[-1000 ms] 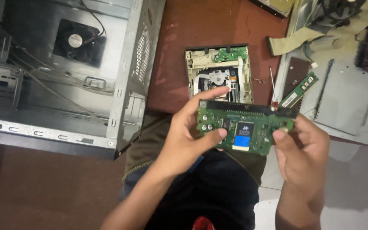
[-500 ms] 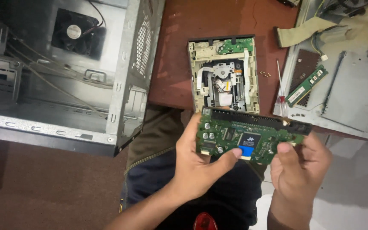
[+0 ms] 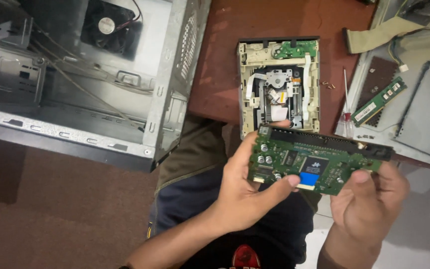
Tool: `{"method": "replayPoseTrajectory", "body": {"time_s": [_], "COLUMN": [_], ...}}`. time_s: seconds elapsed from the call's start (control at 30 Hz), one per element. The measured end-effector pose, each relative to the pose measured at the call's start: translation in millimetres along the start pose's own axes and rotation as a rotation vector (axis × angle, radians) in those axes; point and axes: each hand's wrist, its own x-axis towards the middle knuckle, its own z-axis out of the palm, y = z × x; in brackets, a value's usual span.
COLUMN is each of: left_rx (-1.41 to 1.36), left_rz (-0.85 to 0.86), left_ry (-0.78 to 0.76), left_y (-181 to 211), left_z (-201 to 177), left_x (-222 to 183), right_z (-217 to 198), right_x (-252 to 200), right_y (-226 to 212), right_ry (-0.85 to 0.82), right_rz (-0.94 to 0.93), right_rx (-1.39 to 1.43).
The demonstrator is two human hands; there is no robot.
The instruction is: Disassembling an optical drive by removing screws and the outer casing to access internal components.
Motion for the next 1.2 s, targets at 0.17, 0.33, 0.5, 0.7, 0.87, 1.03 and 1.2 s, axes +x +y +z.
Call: {"method": "replayPoseTrajectory", "body": {"time_s": [0.17, 0.33, 0.5, 0.7, 0.87, 1.03, 1.2], "left_rx": [0.013, 0.034, 0.011, 0.339, 0.37, 0.433, 0.44], "left_rz": [0.012, 0.046, 0.027, 0.048, -0.047, -0.073, -0.044], "left_ry": [-0.035, -0.095, -0.126, -0.044, 0.085, 0.091, -0.02], "left_y": [0, 0, -2, -19, -43, -46, -38], "left_z": [-2, -7, -12, -41, -67, -72, -76], "left_x": [-1, -1, 0, -9, -26, -31, -29], "right_z": [1, -12, -8, -16, 0, 0, -32], "right_x": [0, -2, -2, -16, -29, -40, -47], "right_y": [-2, 4, 5, 9, 8, 25, 46], "right_ry": [0.01, 0.021, 0.031, -0.108, -0.275, -0.359, -0.202], "right_rz": [0.004, 0.006, -0.005, -0.047, 0.233, 0.299, 0.363], "right_rx": [-0.004, -0.055, -0.015, -0.181, -0.433, -0.514, -0.569]}}
